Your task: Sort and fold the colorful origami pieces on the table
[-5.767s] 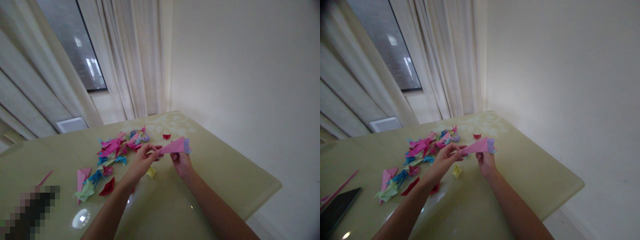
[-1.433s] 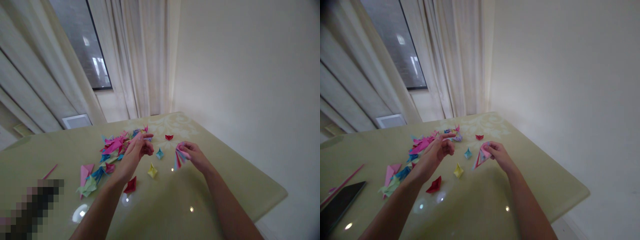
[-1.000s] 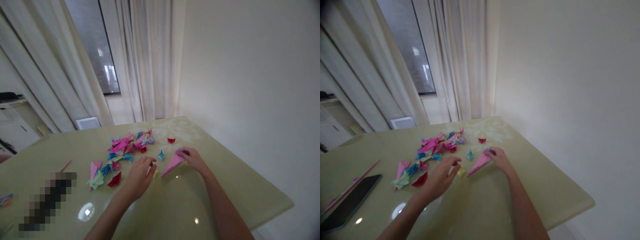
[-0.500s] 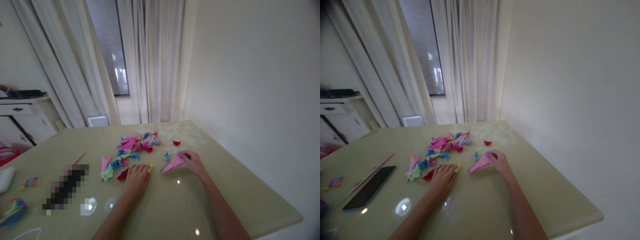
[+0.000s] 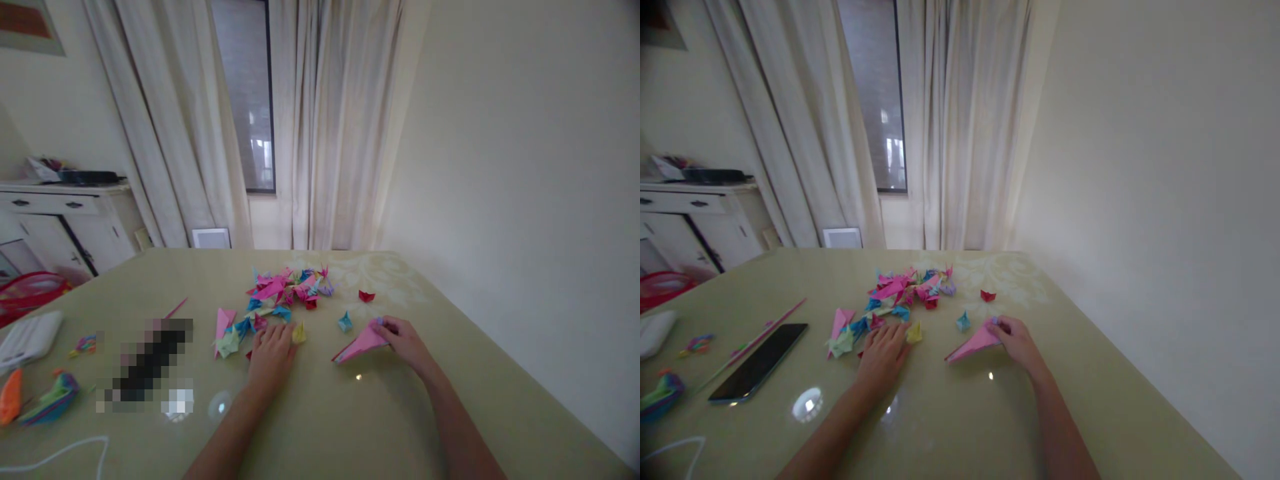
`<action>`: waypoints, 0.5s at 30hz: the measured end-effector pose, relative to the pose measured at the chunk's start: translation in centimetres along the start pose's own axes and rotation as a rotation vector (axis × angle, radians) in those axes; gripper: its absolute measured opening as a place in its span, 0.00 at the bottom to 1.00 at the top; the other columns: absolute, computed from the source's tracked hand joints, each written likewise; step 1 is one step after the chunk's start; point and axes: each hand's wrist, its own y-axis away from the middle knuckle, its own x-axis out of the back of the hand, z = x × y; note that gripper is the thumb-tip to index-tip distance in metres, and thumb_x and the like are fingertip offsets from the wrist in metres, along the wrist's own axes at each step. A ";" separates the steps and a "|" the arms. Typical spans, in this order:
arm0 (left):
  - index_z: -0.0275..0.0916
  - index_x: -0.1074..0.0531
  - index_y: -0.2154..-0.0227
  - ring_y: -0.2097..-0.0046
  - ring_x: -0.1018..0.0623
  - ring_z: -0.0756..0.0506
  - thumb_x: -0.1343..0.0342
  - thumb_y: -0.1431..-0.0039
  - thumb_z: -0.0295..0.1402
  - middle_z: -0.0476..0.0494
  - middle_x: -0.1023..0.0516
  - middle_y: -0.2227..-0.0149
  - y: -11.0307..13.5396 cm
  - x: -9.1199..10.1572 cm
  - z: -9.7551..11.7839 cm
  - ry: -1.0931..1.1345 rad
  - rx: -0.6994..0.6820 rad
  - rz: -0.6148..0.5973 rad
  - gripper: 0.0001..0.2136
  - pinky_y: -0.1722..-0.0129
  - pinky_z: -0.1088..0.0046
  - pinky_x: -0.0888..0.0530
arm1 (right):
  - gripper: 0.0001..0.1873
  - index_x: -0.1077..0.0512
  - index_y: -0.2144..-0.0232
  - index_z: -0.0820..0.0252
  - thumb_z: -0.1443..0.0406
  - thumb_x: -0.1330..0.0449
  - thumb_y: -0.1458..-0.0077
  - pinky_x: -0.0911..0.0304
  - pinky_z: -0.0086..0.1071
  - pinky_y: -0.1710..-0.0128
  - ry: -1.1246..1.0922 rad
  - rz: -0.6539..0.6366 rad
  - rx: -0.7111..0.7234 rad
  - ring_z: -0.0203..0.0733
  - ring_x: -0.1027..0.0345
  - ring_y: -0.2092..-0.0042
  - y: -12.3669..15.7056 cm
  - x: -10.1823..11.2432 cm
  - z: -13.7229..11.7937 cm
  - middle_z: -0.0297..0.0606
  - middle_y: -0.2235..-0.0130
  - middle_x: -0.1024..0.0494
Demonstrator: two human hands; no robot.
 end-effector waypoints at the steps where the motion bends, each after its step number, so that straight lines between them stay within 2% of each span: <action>1: 0.42 0.31 0.36 0.37 0.28 0.35 0.45 0.33 0.30 0.37 0.23 0.40 0.0 0.2 -0.3 -0.010 0.022 0.006 0.23 0.38 0.51 0.36 | 0.27 0.25 0.73 0.58 0.40 0.36 0.47 0.47 0.30 0.73 -0.087 -0.061 -0.027 0.39 0.41 0.73 0.2 0.1 -0.4 0.31 0.76 0.33; 4: 0.45 0.36 0.33 0.35 0.31 0.32 0.39 0.37 0.37 0.36 0.29 0.35 0.1 1.0 -1.2 -0.007 0.084 -0.020 0.30 0.42 0.51 0.34 | 0.28 0.23 0.67 0.58 0.39 0.32 0.48 0.48 0.29 0.74 -0.371 -0.114 -0.088 0.37 0.42 0.74 0.7 0.5 -1.3 0.31 0.74 0.32; 6: 0.47 0.34 0.34 0.36 0.31 0.31 0.37 0.38 0.40 0.37 0.29 0.34 0.1 1.3 -1.6 -0.002 0.091 -0.038 0.30 0.43 0.51 0.34 | 0.28 0.24 0.66 0.58 0.39 0.32 0.49 0.47 0.29 0.74 -0.427 -0.123 -0.087 0.37 0.41 0.73 0.8 0.7 -1.3 0.33 0.72 0.29; 8: 0.48 0.32 0.35 0.36 0.31 0.31 0.38 0.37 0.40 0.38 0.27 0.36 0.2 1.2 -1.6 -0.006 0.048 -0.029 0.27 0.41 0.49 0.37 | 0.26 0.25 0.68 0.58 0.41 0.34 0.47 0.46 0.30 0.72 -0.262 -0.178 -0.065 0.39 0.39 0.72 0.8 0.8 -0.9 0.34 0.71 0.27; 12: 0.50 0.29 0.38 0.38 0.27 0.35 0.41 0.33 0.35 0.42 0.21 0.41 0.2 0.2 -0.6 0.033 -0.090 0.008 0.21 0.37 0.47 0.41 | 0.16 0.28 0.75 0.58 0.54 0.39 0.41 0.42 0.32 0.66 0.377 -0.232 -0.022 0.43 0.33 0.67 0.9 1.1 0.4 0.35 0.72 0.25; 15: 0.48 0.24 0.46 0.43 0.24 0.37 0.43 0.32 0.30 0.43 0.18 0.47 -0.1 -0.3 0.0 0.060 -0.126 0.014 0.14 0.39 0.49 0.40 | 0.11 0.27 0.75 0.58 0.61 0.38 0.42 0.42 0.32 0.66 0.537 -0.246 -0.070 0.43 0.31 0.67 1.5 2.0 1.2 0.36 0.71 0.24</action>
